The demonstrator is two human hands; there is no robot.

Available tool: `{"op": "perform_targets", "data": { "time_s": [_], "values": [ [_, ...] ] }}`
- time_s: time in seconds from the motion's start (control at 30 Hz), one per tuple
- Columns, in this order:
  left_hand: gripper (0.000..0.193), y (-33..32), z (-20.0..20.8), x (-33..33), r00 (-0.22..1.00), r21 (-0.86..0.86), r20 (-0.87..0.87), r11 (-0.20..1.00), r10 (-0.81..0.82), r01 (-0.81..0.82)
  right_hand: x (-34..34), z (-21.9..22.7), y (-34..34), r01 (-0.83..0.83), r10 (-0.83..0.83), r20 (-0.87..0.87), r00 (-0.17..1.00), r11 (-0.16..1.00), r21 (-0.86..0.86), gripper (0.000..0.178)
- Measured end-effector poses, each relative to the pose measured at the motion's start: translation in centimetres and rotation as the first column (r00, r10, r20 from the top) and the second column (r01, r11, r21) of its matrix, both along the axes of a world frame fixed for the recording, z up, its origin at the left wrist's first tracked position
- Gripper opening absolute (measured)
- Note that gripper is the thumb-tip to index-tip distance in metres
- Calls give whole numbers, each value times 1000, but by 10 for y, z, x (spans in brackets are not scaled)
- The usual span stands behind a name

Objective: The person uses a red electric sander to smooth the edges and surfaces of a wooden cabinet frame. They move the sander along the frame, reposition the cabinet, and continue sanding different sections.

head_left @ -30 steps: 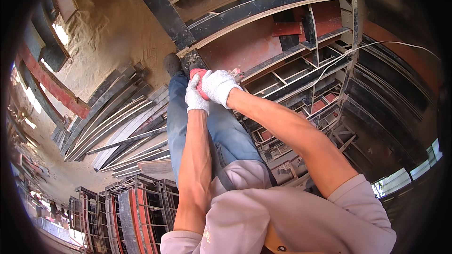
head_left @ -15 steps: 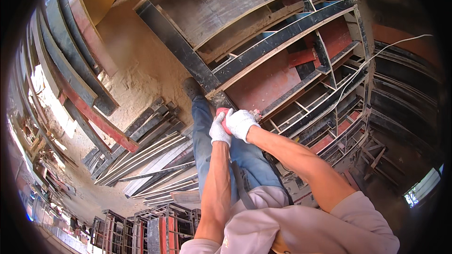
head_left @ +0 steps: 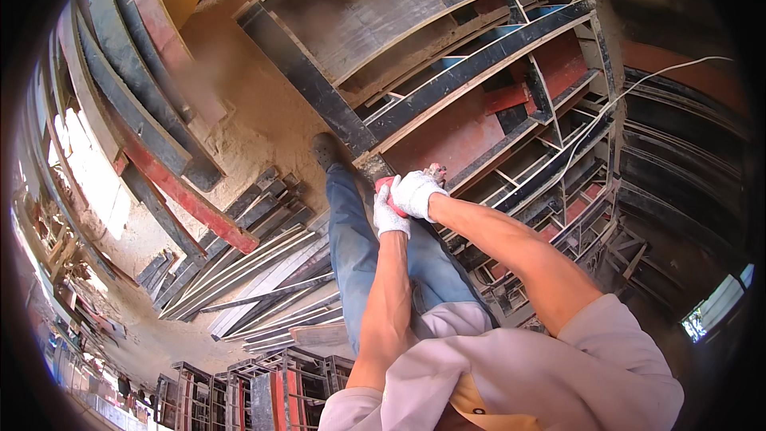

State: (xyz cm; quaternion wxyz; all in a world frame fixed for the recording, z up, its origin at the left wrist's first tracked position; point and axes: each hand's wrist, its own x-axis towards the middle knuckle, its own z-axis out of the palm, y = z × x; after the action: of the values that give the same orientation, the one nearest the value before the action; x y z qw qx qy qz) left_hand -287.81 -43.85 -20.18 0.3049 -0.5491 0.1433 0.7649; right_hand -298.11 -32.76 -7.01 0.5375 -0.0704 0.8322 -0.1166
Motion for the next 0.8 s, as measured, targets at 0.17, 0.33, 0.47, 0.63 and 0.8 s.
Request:
{"op": "perform_targets", "data": {
  "time_s": [0.17,0.33,0.47,0.63,0.8],
  "values": [
    [45,10,45,-28,999,81,49,997,9,-13,0,-8,3,-80,80,-9,997,997,8,28],
    [38,-19,11,-22,997,97,38,993,-67,63,12,-18,-18,124,-125,-95,988,992,-17,27],
    [28,-52,-57,-53,944,108,22,940,-328,324,-16,-20,-31,-26,26,-21,999,1000,-13,29],
    [37,-42,-14,0,881,-148,138,870,-453,471,49,-14,-23,128,-128,-77,989,992,-5,48],
    [84,-5,76,-58,901,-377,54,826,-431,418,37,23,11,79,-74,-152,986,997,24,62]
  ]
}}
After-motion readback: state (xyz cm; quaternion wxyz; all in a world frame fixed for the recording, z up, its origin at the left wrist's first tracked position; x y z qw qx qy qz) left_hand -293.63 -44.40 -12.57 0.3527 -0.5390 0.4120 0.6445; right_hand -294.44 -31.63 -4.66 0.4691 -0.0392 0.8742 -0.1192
